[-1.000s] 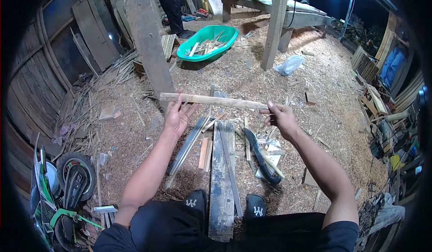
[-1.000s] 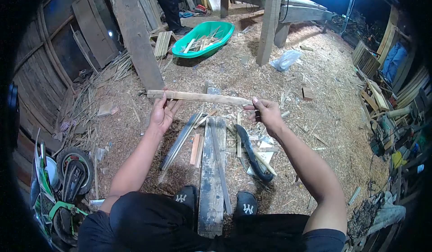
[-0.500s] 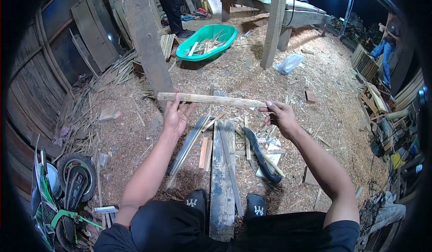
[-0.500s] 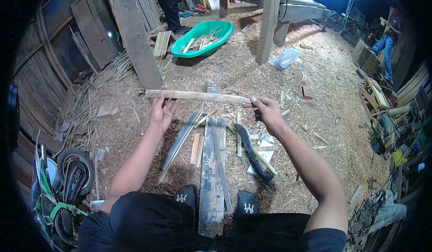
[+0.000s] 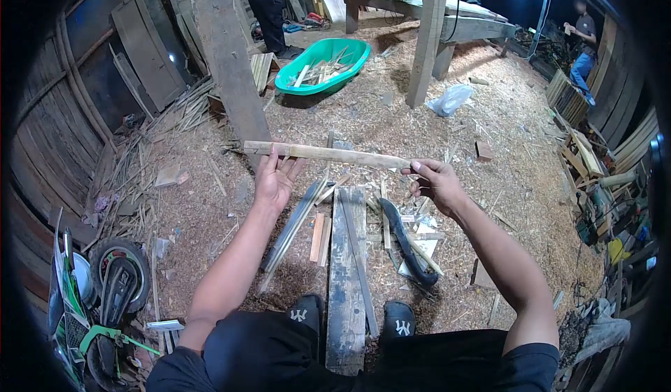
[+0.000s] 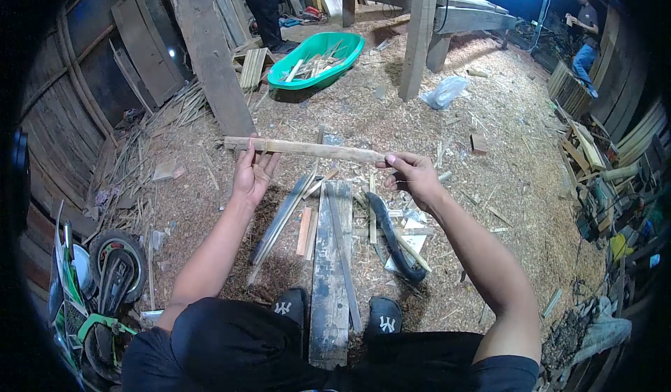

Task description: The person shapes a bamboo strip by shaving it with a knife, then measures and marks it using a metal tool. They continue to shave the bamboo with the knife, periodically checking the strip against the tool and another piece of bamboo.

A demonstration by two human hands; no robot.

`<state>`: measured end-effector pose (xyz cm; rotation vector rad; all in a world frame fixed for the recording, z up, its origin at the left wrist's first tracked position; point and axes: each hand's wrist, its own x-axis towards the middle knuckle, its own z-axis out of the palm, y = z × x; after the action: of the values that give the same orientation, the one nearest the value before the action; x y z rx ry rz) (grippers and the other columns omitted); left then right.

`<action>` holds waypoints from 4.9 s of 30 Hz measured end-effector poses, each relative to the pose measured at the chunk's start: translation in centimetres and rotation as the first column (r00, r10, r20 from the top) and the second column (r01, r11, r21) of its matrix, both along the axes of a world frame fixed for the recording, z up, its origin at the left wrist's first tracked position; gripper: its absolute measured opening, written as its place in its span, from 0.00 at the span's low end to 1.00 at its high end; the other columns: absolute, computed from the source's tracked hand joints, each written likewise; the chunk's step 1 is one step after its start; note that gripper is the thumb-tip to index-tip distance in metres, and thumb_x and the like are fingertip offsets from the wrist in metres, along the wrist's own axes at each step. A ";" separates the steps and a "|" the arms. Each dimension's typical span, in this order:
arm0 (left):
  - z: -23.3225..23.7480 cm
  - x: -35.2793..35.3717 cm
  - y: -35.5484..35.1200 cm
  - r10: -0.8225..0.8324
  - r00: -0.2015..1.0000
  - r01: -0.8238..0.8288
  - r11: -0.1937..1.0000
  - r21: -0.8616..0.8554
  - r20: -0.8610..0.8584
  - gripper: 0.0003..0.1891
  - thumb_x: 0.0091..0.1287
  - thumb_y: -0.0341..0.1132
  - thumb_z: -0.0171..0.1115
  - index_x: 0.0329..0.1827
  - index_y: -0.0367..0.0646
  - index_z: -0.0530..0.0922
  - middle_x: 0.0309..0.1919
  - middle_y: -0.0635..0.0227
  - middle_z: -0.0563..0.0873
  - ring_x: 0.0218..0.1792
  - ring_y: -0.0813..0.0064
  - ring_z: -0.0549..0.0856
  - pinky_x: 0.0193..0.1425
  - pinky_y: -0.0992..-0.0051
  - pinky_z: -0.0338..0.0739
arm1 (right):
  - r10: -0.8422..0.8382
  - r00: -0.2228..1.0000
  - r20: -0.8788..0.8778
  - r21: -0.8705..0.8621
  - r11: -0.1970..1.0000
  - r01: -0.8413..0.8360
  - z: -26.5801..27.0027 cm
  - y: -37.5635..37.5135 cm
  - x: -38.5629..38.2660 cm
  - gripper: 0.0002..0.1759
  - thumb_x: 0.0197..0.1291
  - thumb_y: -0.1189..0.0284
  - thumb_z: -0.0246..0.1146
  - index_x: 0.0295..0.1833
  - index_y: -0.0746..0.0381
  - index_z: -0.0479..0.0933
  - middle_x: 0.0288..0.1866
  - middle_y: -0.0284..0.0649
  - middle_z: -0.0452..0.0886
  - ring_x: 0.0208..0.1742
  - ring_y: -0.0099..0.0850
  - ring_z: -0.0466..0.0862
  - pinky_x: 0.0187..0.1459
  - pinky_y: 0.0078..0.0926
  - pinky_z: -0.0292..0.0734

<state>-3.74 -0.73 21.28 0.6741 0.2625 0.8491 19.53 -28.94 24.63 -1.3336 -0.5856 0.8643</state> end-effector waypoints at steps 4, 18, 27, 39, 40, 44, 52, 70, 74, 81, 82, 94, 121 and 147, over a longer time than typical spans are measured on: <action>0.3 -0.1 -0.1 0.007 1.000 -0.007 1.000 -0.019 -0.008 0.19 0.78 0.41 0.53 0.67 0.46 0.68 0.57 0.61 0.78 0.61 0.62 0.81 0.67 0.58 0.82 | 0.015 1.000 0.010 0.007 1.000 -0.015 -0.3 -0.2 0.3 0.17 0.74 0.67 0.59 0.59 0.69 0.78 0.50 0.45 0.87 0.29 0.25 0.85 0.31 0.22 0.81; 0.6 0.5 -0.9 0.021 0.999 -0.021 1.000 -0.021 0.030 0.22 0.79 0.39 0.52 0.74 0.54 0.66 0.60 0.62 0.74 0.63 0.61 0.79 0.69 0.58 0.81 | -0.030 0.998 -0.058 0.089 0.995 0.035 1.4 -0.4 0.4 0.20 0.76 0.70 0.55 0.68 0.66 0.71 0.53 0.46 0.85 0.31 0.25 0.84 0.34 0.24 0.84; 0.5 0.6 -0.9 -0.003 1.000 0.004 1.000 -0.030 0.022 0.22 0.79 0.40 0.52 0.74 0.55 0.66 0.63 0.62 0.71 0.64 0.61 0.78 0.68 0.60 0.81 | -0.024 0.998 -0.066 0.113 0.993 0.032 1.2 -0.6 0.8 0.19 0.74 0.71 0.58 0.66 0.64 0.74 0.53 0.45 0.86 0.31 0.26 0.85 0.33 0.23 0.84; 0.0 0.6 -0.6 -0.018 1.000 0.019 1.000 -0.023 0.015 0.22 0.79 0.42 0.53 0.73 0.55 0.66 0.62 0.63 0.72 0.65 0.62 0.77 0.70 0.59 0.78 | -0.017 0.998 -0.063 0.108 0.994 0.024 1.0 -0.8 0.9 0.19 0.73 0.72 0.58 0.66 0.64 0.75 0.52 0.45 0.86 0.31 0.25 0.85 0.35 0.23 0.85; 0.2 0.7 -0.8 -0.002 1.000 0.003 0.998 -0.060 0.027 0.20 0.78 0.43 0.54 0.70 0.52 0.68 0.61 0.62 0.73 0.65 0.61 0.77 0.71 0.58 0.77 | -0.017 0.998 -0.064 0.108 0.994 0.024 0.9 -0.8 0.8 0.19 0.73 0.72 0.58 0.66 0.64 0.75 0.52 0.45 0.86 0.31 0.25 0.85 0.35 0.23 0.85; 1.8 0.9 -1.5 0.079 0.992 -0.061 0.984 -0.167 0.098 0.21 0.75 0.47 0.59 0.60 0.41 0.69 0.57 0.57 0.77 0.63 0.57 0.79 0.70 0.55 0.78 | -0.017 0.998 -0.054 0.063 0.998 0.021 0.4 -0.6 0.7 0.19 0.73 0.73 0.57 0.66 0.65 0.75 0.53 0.45 0.86 0.31 0.25 0.85 0.34 0.23 0.84; 3.2 1.9 -0.7 0.166 0.969 -0.109 0.951 -0.289 0.183 0.17 0.72 0.46 0.64 0.34 0.44 0.71 0.32 0.66 0.81 0.41 0.67 0.84 0.63 0.55 0.81 | 0.036 0.999 0.021 -0.189 0.981 -0.031 -3.4 0.4 0.4 0.19 0.73 0.75 0.57 0.66 0.69 0.73 0.54 0.46 0.84 0.31 0.26 0.85 0.31 0.23 0.83; -5.6 6.8 -0.3 0.116 0.993 -0.109 0.971 0.212 -0.020 0.09 0.72 0.35 0.66 0.37 0.43 0.74 0.24 0.72 0.77 0.27 0.78 0.77 0.36 0.73 0.75 | 0.217 0.975 -0.045 -0.649 0.735 -0.194 -21.0 -6.3 0.9 0.13 0.71 0.71 0.61 0.51 0.70 0.82 0.35 0.43 0.87 0.30 0.26 0.86 0.27 0.27 0.81; -7.7 7.7 -0.1 0.122 0.987 -0.096 0.972 0.216 -0.108 0.09 0.72 0.33 0.66 0.36 0.42 0.75 0.26 0.71 0.77 0.28 0.77 0.77 0.37 0.71 0.75 | 0.317 0.778 0.543 -0.713 0.664 0.227 -27.9 -8.7 -0.6 0.25 0.58 0.56 0.71 0.44 0.70 0.81 0.32 0.51 0.86 0.38 0.47 0.88 0.48 0.39 0.83; -7.8 7.2 0.6 0.036 0.994 -0.002 0.954 0.299 -0.105 0.10 0.72 0.35 0.65 0.35 0.39 0.77 0.28 0.67 0.79 0.30 0.75 0.80 0.40 0.69 0.80 | 0.502 0.709 0.496 -0.860 0.396 0.322 -23.1 -8.1 -4.0 0.31 0.55 0.51 0.72 0.48 0.69 0.78 0.42 0.57 0.85 0.46 0.53 0.87 0.50 0.48 0.82; -7.4 7.0 0.4 0.052 0.991 -0.010 0.949 0.315 -0.125 0.10 0.73 0.35 0.65 0.36 0.38 0.77 0.30 0.65 0.80 0.32 0.73 0.82 0.41 0.69 0.81 | 0.500 0.712 0.493 -0.861 0.399 0.316 -23.7 -8.3 -4.0 0.31 0.55 0.51 0.72 0.48 0.69 0.78 0.42 0.57 0.85 0.46 0.53 0.87 0.50 0.48 0.82; -8.4 3.7 -1.2 -0.077 0.988 0.122 0.917 0.380 -0.132 0.15 0.78 0.33 0.52 0.31 0.36 0.74 0.27 0.55 0.83 0.35 0.63 0.86 0.49 0.60 0.82 | -0.091 0.963 0.255 -0.761 0.595 0.257 -23.5 -5.9 -4.0 0.28 0.60 0.56 0.62 0.42 0.78 0.81 0.34 0.61 0.85 0.41 0.51 0.88 0.49 0.41 0.79; -13.1 -0.6 -2.3 0.184 0.956 -0.149 0.975 0.163 -0.229 0.27 0.83 0.50 0.37 0.21 0.48 0.59 0.17 0.71 0.60 0.24 0.72 0.63 0.48 0.65 0.71 | 0.028 0.923 0.385 -0.564 0.799 0.211 -21.1 2.8 -9.5 0.32 0.72 0.50 0.53 0.53 0.72 0.80 0.36 0.67 0.83 0.45 0.62 0.84 0.52 0.48 0.78; -12.5 0.8 -1.1 0.188 0.973 -0.173 0.978 0.112 -0.132 0.27 0.81 0.45 0.41 0.17 0.51 0.55 0.12 0.73 0.55 0.17 0.75 0.57 0.37 0.68 0.66 | -0.039 0.900 0.434 -0.492 0.827 0.273 -24.5 5.0 -9.6 0.31 0.73 0.50 0.51 0.44 0.72 0.81 0.32 0.65 0.82 0.40 0.60 0.85 0.46 0.50 0.77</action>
<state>-2.96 -1.85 8.83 0.8147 0.4167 0.9946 9.92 -23.98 0.15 -2.0912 -0.5531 0.6289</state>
